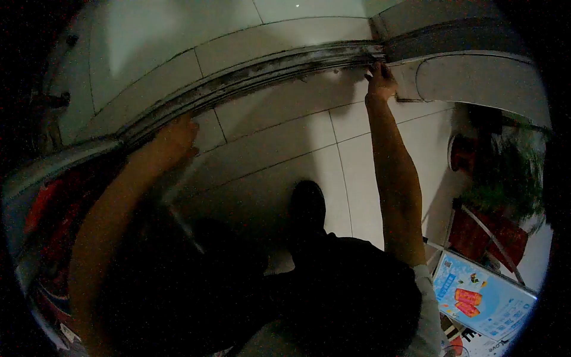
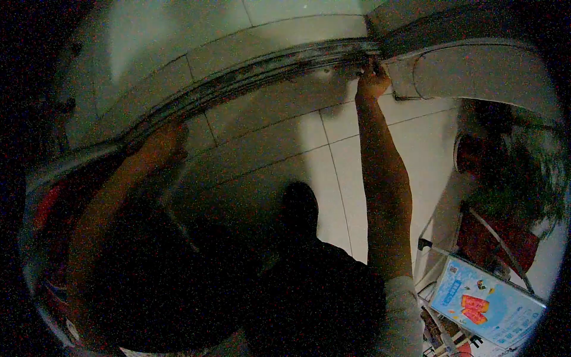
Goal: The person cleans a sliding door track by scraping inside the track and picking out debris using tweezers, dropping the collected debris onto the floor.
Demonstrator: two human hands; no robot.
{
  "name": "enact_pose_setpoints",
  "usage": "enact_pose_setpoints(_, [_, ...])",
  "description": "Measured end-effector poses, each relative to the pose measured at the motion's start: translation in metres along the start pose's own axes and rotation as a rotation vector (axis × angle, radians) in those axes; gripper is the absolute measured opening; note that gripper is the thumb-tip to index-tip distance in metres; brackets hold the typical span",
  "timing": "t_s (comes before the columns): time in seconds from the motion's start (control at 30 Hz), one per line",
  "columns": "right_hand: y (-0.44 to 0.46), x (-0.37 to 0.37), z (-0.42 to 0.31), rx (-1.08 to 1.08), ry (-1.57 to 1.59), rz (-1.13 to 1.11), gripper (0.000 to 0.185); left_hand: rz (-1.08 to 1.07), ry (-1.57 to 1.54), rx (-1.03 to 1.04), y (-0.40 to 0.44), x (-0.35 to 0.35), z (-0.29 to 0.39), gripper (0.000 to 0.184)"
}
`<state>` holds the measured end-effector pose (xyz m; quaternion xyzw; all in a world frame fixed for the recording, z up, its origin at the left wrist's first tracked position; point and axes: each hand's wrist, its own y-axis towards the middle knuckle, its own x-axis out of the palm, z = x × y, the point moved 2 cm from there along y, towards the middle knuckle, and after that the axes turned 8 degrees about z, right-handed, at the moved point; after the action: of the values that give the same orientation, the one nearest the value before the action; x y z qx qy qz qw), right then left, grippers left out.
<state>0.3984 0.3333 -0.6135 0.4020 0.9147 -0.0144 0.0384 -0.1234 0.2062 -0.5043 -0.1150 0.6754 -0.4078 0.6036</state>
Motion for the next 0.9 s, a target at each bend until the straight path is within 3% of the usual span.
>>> enact_pose_setpoints(0.03, [0.002, 0.000, 0.002, -0.021, -0.026, 0.019, 0.025, -0.075, -0.022, 0.018, 0.002, -0.001, 0.001, 0.070])
enact_pose_setpoints(0.13, [0.010, 0.002, 0.012, -0.075, -0.037, 0.013, 0.027, 0.186, -0.090, 0.070, -0.009, 0.008, 0.002, 0.059])
enact_pose_setpoints(0.23, [0.006, 0.004, 0.005, -0.030, -0.034, -0.066, 0.026, 0.242, -0.071, 0.058, -0.008, 0.011, 0.004, 0.054])
enact_pose_setpoints(0.37, [-0.007, 0.007, 0.007, -0.155, -0.268, -0.165, 0.029, 0.227, -0.069, 0.057, -0.008, 0.005, 0.005, 0.052])
enact_pose_setpoints(0.47, [-0.038, 0.016, -0.012, -0.090, -0.100, -0.190, 0.032, 0.219, -0.086, 0.062, -0.007, 0.006, 0.002, 0.049])
enact_pose_setpoints(0.7, [-0.008, -0.002, -0.016, -0.110, 0.002, 0.010, 0.033, 0.358, 0.035, 0.079, -0.012, 0.022, 0.010, 0.051])
enact_pose_setpoints(0.8, [0.022, -0.009, -0.001, -0.181, -0.057, 0.015, 0.035, 0.319, -0.023, 0.103, -0.013, 0.018, 0.006, 0.049])
enact_pose_setpoints(0.9, [0.048, -0.015, -0.001, -0.318, -0.493, 0.085, 0.041, 0.279, -0.076, 0.096, -0.008, 0.014, 0.006, 0.046])
